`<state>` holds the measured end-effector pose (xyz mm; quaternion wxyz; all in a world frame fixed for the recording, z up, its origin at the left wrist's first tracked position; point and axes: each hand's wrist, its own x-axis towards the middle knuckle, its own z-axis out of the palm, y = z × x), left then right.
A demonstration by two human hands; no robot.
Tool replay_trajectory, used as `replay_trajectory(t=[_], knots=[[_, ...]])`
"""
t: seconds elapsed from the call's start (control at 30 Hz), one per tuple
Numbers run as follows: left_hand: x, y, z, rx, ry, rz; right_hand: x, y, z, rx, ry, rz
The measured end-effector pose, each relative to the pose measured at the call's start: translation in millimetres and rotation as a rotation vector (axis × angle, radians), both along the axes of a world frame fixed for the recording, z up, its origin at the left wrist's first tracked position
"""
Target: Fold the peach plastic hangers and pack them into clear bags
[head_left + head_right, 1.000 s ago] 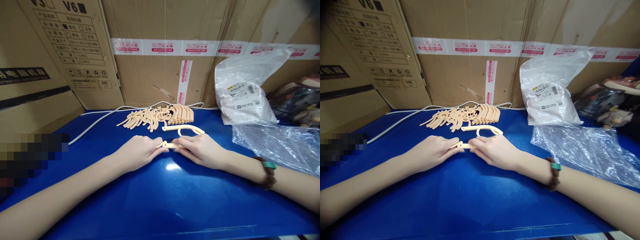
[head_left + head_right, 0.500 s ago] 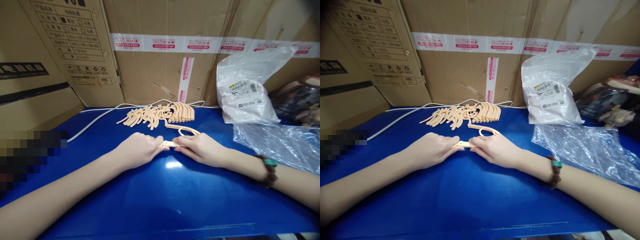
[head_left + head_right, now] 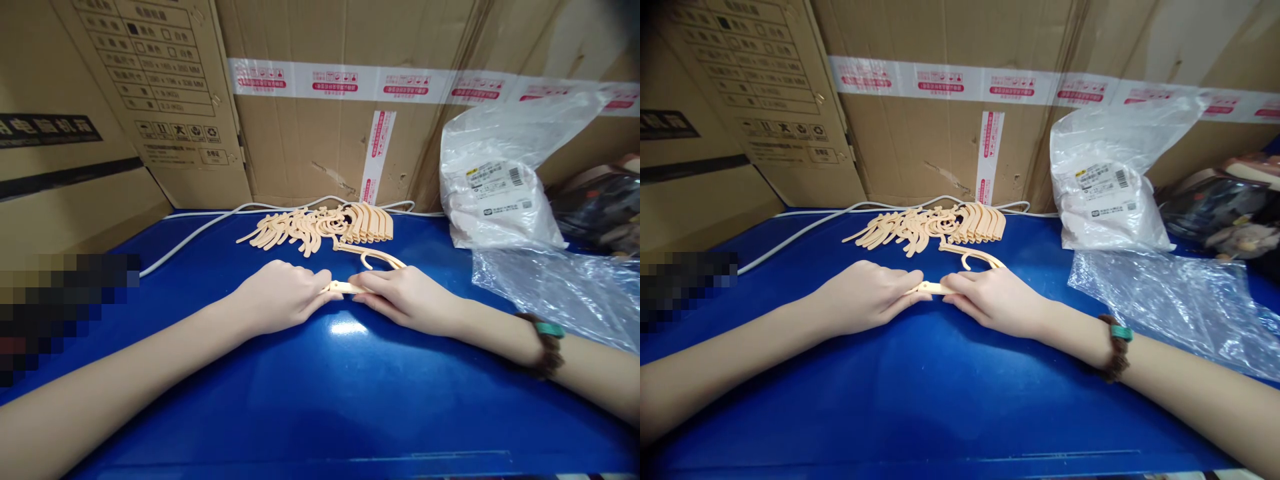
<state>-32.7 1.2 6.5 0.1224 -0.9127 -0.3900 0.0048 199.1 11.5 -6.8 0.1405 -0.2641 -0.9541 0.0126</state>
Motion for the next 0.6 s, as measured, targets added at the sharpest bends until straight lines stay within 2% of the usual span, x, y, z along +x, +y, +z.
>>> replay_trajectory(t=[0.6], knots=[[-0.5, 0.4, -1.5, -0.092, -0.091, 0.027, 0.4, -0.4, 0.2, 0.01, -0.02, 0.0]])
